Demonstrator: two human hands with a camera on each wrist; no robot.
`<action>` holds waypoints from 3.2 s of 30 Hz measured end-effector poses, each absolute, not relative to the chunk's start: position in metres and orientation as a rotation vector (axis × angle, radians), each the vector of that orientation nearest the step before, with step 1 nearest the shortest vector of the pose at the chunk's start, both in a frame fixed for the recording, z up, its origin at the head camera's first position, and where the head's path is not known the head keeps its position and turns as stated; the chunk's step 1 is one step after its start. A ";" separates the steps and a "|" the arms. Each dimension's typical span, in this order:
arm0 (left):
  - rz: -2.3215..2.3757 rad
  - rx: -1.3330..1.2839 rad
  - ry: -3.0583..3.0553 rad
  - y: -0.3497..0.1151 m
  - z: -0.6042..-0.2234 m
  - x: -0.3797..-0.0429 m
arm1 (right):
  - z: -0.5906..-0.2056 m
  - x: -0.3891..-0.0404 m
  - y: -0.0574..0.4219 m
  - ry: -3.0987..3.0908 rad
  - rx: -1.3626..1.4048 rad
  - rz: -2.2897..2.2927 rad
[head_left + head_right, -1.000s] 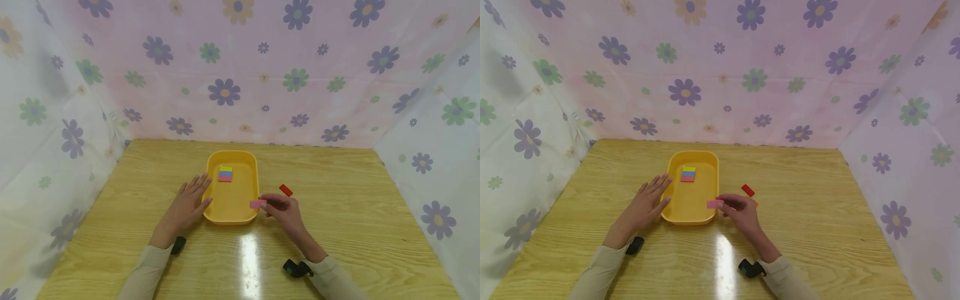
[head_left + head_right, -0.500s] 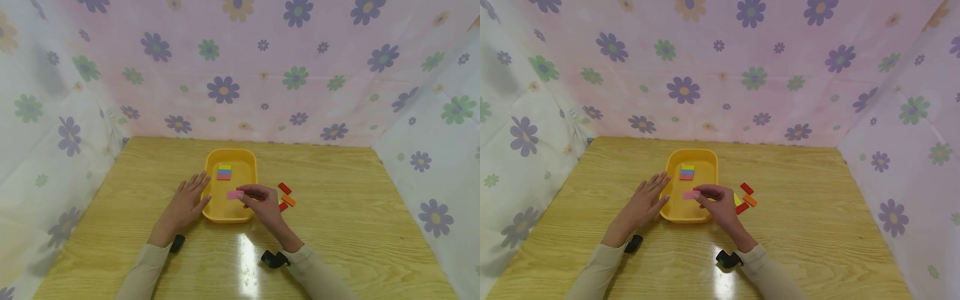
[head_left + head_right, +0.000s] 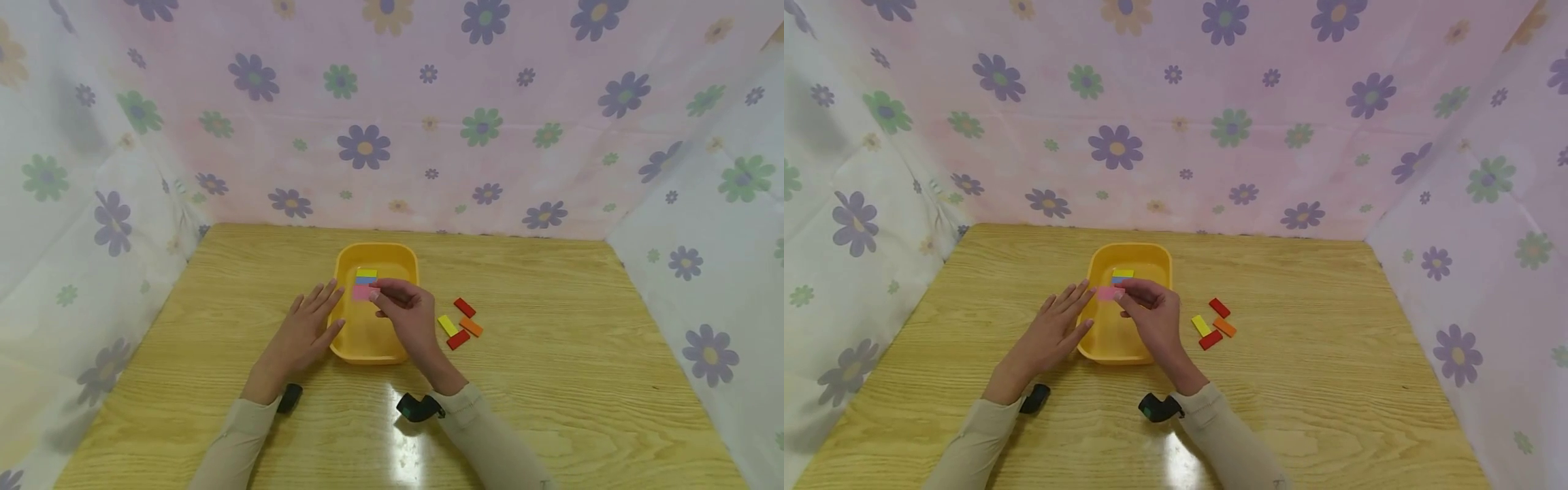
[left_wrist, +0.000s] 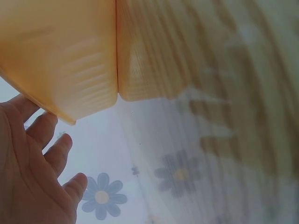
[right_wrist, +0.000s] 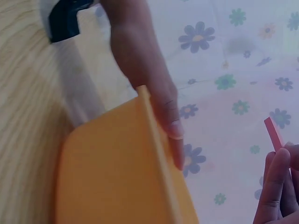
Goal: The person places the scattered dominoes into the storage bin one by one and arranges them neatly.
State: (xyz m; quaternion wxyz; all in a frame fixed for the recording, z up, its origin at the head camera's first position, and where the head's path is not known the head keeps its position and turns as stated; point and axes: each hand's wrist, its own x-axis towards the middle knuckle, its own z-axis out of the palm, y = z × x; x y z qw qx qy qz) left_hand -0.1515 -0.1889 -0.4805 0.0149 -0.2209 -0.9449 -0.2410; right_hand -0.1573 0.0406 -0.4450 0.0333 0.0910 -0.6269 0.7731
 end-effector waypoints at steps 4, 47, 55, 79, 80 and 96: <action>-0.741 -0.685 -2.942 -0.189 -0.481 -0.151 | -0.433 -0.168 0.037 -1.889 0.272 2.401; -0.708 -0.703 -2.936 -0.187 -0.481 -0.151 | -0.465 -0.244 0.025 -3.107 0.050 1.340; -0.713 -0.703 -2.947 -0.185 -0.481 -0.151 | -0.465 -0.245 0.027 -3.077 0.011 1.374; -0.705 -0.702 -2.948 -0.185 -0.481 -0.151 | -0.469 -0.246 0.029 -3.004 0.088 1.411; -0.706 -0.702 -2.948 -0.185 -0.481 -0.151 | -0.469 -0.246 0.029 -3.004 0.090 1.410; -0.660 -0.697 -2.933 -0.185 -0.480 -0.151 | -0.450 -0.244 0.029 -3.099 0.076 1.359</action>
